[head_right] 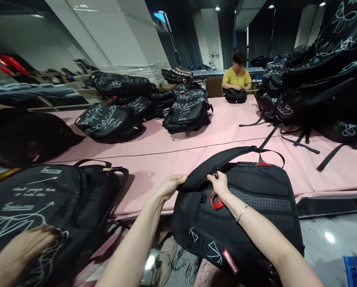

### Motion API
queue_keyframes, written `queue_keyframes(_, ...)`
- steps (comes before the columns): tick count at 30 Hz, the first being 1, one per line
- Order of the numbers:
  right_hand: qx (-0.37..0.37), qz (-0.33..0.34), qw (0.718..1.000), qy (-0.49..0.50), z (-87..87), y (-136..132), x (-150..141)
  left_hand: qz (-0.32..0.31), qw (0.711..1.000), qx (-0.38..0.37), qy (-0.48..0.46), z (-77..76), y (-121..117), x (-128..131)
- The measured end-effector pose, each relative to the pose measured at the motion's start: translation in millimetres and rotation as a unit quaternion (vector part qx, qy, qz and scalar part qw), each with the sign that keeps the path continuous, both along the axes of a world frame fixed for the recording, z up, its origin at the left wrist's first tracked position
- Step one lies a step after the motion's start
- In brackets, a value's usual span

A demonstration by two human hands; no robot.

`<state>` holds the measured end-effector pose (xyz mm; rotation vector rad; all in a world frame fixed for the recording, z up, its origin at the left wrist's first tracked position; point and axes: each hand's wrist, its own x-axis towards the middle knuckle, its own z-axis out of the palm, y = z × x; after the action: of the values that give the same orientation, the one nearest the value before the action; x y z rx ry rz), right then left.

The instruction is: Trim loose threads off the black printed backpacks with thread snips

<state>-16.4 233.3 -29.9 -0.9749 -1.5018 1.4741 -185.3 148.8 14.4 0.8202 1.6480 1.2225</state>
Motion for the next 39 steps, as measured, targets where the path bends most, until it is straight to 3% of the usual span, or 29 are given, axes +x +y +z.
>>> queue_keyframes(13,0.007,0.012,1.0,0.003,-4.8,-3,8,0.01,0.997,0.041,0.058,-3.3,-6,10)
queue_keyframes(16,0.02,0.05,0.998,-0.024,-1.8,-8,27,0.033,0.993,0.077,0.088,-8.6,-17,22)
queue_keyframes(20,0.018,0.145,0.987,-0.072,8.3,-28,79,0.059,0.982,0.116,0.133,-16.9,-43,42)
queue_keyframes(22,0.029,0.249,0.961,-0.119,17.5,-44,109,0.083,0.975,0.132,0.16,-22.3,-60,56)
queue_keyframes(24,0.069,0.359,0.914,-0.175,27.5,-64,136,0.129,0.957,0.14,0.217,-29.1,-79,73)
queue_keyframes(27,0.138,0.399,0.866,-0.267,38.1,-99,162,0.202,0.925,0.091,0.309,-40.2,-104,101)
queue_keyframes(29,0.189,0.407,0.834,-0.322,41.6,-121,166,0.221,0.925,0.037,0.307,-45.8,-117,117)
queue_keyframes(31,0.229,0.443,0.798,-0.338,44.8,-140,161,0.236,0.943,0.011,0.235,-48.3,-128,127)
queue_keyframes(34,0.255,0.517,0.758,-0.305,52.4,-159,146,0.276,0.959,0.032,0.059,-47.4,-144,126)
queue_keyframes(39,0.279,0.598,0.698,-0.278,57.2,-172,135,0.281,0.932,0.101,-0.206,-49.3,-175,110)
